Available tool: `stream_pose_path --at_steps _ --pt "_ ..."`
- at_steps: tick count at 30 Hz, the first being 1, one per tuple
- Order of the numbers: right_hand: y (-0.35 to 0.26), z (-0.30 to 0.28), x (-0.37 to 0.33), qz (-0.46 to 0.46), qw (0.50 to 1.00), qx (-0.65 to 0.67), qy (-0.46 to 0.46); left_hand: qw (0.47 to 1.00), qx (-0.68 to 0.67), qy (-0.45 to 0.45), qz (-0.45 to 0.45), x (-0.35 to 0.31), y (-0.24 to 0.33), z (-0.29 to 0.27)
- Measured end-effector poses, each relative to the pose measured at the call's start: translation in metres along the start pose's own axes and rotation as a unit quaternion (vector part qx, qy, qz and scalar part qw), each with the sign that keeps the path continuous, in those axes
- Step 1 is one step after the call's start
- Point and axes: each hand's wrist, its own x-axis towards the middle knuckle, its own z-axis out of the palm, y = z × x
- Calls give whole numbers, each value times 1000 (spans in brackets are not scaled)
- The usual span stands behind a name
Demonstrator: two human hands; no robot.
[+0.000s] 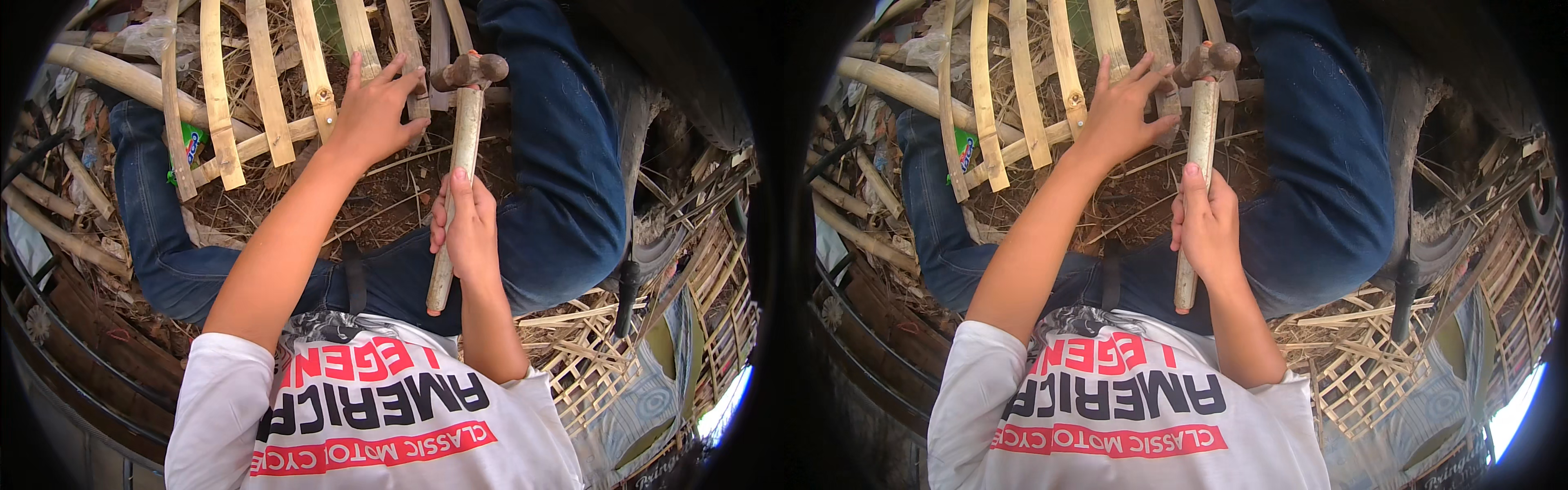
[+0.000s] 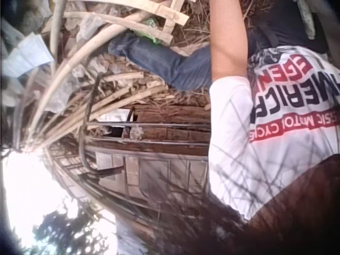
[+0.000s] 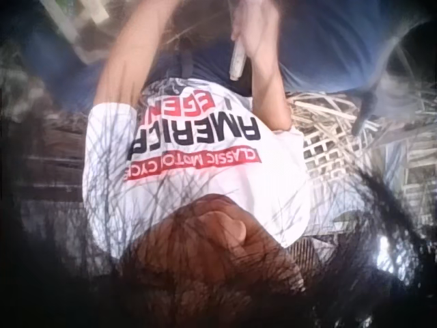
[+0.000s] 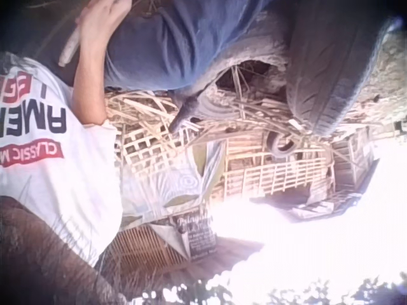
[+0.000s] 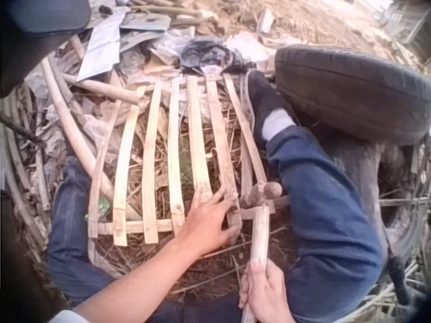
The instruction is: The person constructs a bamboo frame by hand and with a hammer, positioning small wooden slats across bamboo poles and driving nails through them to secure the lattice.
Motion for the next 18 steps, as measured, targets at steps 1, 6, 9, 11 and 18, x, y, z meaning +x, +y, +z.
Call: stream_pose_path --at_steps 1,6,9,11,18 --pt "-1 -1 0 -3 1000 17 -4 1000 -1 -6 -1 0 -2 1" --pt "-6 -5 -3 17 996 82 0 1000 0 -9 -9 0 0 -1" --pt "-6 -7 -4 11 995 97 2 1000 6 -11 1 1 -3 -3" --pt "-6 -8 -5 5 994 105 3 998 -2 -55 7 2 -6 -11" --pt "-9 -7 -8 -5 995 101 -6 994 41 -82 53 8 -25 -16"
